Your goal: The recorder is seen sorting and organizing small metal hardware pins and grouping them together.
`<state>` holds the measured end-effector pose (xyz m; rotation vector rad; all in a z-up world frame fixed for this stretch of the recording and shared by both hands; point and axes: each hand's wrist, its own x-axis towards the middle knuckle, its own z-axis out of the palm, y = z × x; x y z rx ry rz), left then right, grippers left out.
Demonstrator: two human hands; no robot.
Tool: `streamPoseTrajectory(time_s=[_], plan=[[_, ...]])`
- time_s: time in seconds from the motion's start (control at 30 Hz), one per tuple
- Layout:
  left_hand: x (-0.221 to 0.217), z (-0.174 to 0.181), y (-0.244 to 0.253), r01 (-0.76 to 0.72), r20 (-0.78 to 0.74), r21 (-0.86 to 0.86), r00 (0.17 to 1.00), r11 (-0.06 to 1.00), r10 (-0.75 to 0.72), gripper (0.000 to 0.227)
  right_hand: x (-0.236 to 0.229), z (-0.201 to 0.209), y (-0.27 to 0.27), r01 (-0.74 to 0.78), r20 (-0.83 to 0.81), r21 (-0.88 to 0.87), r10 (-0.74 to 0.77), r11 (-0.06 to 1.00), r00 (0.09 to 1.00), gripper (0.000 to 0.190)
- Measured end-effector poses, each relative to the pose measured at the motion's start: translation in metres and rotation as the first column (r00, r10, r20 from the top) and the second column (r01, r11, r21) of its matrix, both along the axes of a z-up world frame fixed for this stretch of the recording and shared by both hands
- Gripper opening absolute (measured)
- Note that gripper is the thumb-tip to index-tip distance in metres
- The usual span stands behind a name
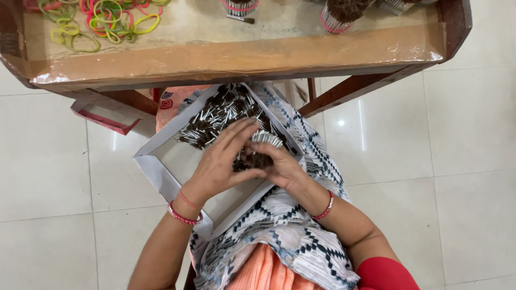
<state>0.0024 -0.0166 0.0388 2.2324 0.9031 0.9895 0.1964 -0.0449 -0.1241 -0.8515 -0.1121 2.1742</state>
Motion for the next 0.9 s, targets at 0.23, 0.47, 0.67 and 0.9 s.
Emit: streamPoseTrajectory(time_s=[0.23, 0.47, 0.67, 0.9], plan=[[0.024, -0.052, -0.046, -0.314, 0.087, -0.223, 0.937, 0.923, 0.34, 0.042, -0.011, 0.04, 0.018, 0.233, -0.042, 0.004, -0.233, 0.972, 0.972, 0.027], [0.011, -0.035, -0.043, -0.416, 0.12, -0.188, 0.89, 0.89, 0.441, 0.017, 0.0, 0.023, 0.019, 0.355, -0.165, 0.075, -0.339, 0.932, 0.926, 0.026], [0.012, -0.035, -0.036, -0.446, 0.136, -0.007, 0.886, 0.895, 0.443, 0.019, -0.014, 0.042, 0.006, 0.252, -0.047, 0.092, -0.249, 0.963, 0.967, 0.035], [0.0, -0.005, -0.002, -0.184, 0.035, 0.081, 0.983, 0.98, 0.182, 0.068, -0.002, 0.057, 0.009, 0.086, 0.112, 0.166, -0.105, 0.982, 0.988, 0.042]])
